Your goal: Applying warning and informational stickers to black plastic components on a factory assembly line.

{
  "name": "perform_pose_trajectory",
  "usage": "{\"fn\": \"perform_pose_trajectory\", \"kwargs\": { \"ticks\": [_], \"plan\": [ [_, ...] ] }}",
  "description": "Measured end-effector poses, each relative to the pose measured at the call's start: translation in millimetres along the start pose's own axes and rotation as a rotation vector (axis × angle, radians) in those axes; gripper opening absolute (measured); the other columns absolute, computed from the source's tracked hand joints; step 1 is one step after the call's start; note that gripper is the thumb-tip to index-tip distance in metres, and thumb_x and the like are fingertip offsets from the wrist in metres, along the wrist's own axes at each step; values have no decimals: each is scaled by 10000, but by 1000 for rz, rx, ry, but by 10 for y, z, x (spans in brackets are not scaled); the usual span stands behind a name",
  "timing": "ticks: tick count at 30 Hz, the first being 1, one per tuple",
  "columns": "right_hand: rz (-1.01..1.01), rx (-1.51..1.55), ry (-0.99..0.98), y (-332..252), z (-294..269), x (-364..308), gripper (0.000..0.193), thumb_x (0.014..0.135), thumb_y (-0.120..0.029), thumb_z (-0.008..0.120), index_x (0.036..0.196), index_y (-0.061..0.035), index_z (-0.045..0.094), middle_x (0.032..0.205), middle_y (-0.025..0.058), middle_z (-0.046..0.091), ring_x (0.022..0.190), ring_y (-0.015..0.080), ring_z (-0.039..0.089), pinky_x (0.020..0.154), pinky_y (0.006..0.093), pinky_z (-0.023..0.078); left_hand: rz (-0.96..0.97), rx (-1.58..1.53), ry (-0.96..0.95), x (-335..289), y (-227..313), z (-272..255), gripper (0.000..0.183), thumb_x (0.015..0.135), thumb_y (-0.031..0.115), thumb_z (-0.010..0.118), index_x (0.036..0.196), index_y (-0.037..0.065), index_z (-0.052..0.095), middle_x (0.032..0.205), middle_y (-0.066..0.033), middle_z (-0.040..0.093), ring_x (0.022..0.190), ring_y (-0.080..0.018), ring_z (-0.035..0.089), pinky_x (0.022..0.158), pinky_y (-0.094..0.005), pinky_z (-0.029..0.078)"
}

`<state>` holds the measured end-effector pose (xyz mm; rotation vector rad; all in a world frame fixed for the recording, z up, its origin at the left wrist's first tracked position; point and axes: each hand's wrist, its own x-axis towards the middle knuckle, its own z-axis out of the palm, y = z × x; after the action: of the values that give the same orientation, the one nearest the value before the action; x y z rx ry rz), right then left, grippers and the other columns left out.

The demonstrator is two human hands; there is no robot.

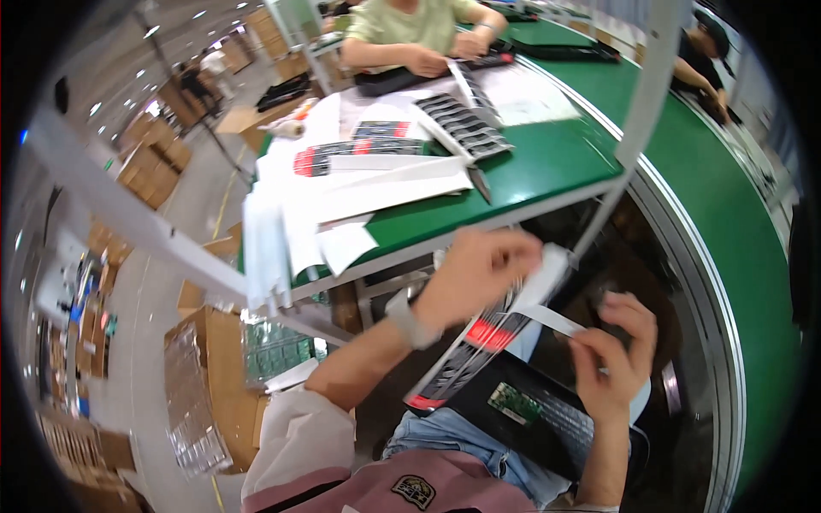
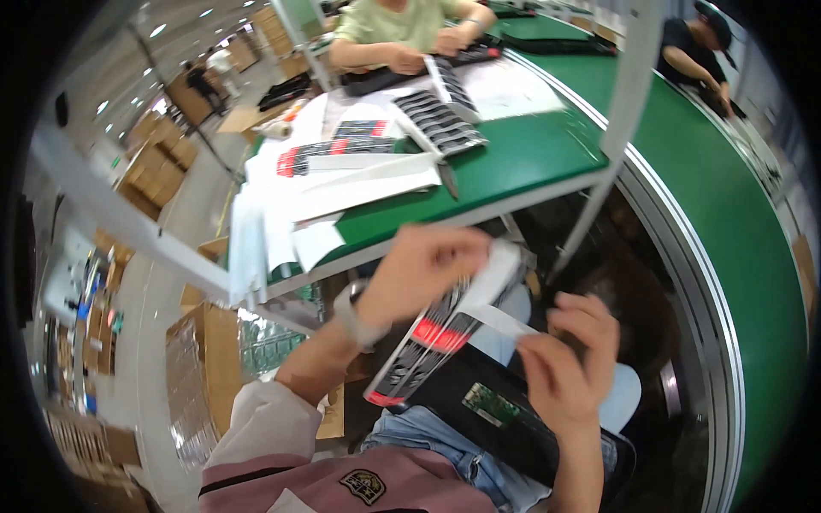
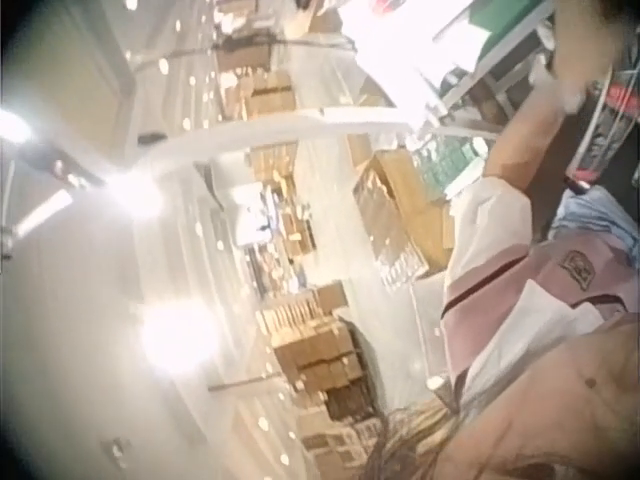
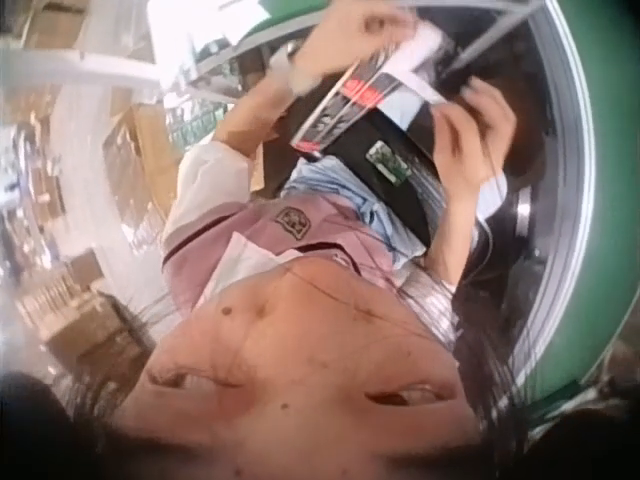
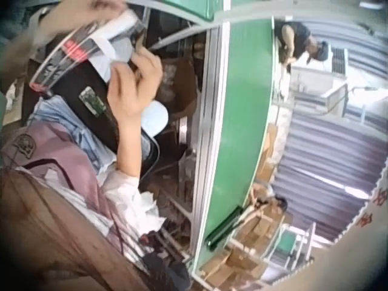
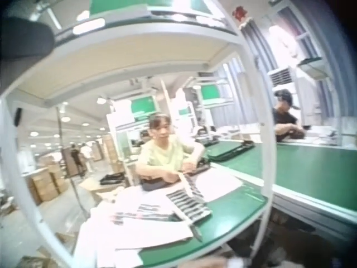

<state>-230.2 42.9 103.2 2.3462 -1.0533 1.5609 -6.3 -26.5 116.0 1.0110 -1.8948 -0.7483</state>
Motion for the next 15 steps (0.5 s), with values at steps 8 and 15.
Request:
{"fn": "perform_pose_trajectory", "kwargs": {
  "ticks": [8,15],
  "plan": [
    [566,222,24,345,-291,-374,162,844,-63,613,990,-4,577,1078,121,506,1068,244,522,972,367,394,-442,299,810,1050,-1538,-2022,303,844,249,722,916,-46,731,766,-68,697,669,-118,642,582,-272,504],
    [808,137,-600,375,-567,-1244,867,675,-89,802,1449,-68,413,1184,167,606,1116,299,593,989,429,435,-4,1319,888,740,-1266,-1852,299,801,203,672,1067,70,633,1240,-163,535,1182,-371,475,896,-488,450]
  ]
}}
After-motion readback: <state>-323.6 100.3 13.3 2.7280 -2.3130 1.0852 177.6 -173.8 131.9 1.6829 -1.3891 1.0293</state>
